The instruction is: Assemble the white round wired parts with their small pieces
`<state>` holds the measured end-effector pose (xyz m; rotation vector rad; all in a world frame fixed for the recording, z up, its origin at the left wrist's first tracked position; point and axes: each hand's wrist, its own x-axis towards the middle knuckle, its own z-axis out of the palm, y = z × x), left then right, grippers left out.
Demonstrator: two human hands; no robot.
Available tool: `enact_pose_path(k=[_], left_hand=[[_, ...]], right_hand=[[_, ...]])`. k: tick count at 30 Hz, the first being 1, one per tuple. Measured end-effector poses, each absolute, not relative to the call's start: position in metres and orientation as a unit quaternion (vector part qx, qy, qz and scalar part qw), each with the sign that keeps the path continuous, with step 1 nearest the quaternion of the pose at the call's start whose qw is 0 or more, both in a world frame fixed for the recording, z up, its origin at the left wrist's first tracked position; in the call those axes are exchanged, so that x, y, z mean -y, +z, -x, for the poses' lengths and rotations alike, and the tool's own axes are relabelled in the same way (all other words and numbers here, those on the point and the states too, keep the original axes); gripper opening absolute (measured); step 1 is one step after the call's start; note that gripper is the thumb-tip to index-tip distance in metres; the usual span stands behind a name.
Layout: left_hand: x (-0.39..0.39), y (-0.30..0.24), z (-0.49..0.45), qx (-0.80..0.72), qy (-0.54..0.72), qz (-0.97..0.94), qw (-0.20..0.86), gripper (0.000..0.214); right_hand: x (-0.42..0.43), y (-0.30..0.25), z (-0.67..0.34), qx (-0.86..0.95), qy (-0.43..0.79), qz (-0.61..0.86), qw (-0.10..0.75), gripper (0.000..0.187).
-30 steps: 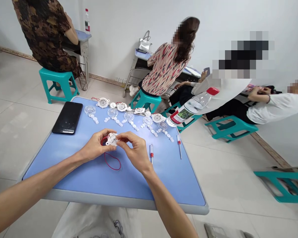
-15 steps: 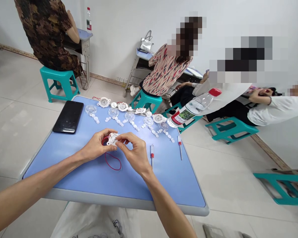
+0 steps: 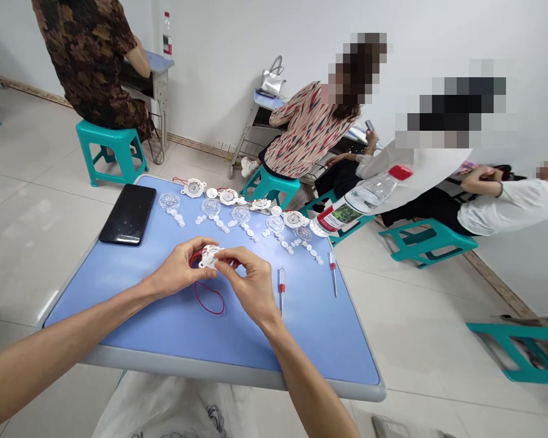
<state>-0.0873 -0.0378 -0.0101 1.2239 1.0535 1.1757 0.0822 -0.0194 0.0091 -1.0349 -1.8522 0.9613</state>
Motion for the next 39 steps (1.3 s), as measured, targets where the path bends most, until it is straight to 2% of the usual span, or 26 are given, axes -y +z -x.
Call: enact_pose_path(k=[29, 39], left_hand=[[0.0372, -0.0133, 0.0883, -0.440, 0.486, -0.532, 0.536, 0.053], [0.0374, -0.0126, 0.0876, -0.441, 0.485, -0.527, 0.541, 0.054]], right_hand=[[0.0205, 0.0075, -0.0804, 0.724, 0.391, 0.402, 0.401, 0.008], [0.0231, 0.0142, -0.0777, 0.785, 0.272, 0.369, 0.416, 0.014]])
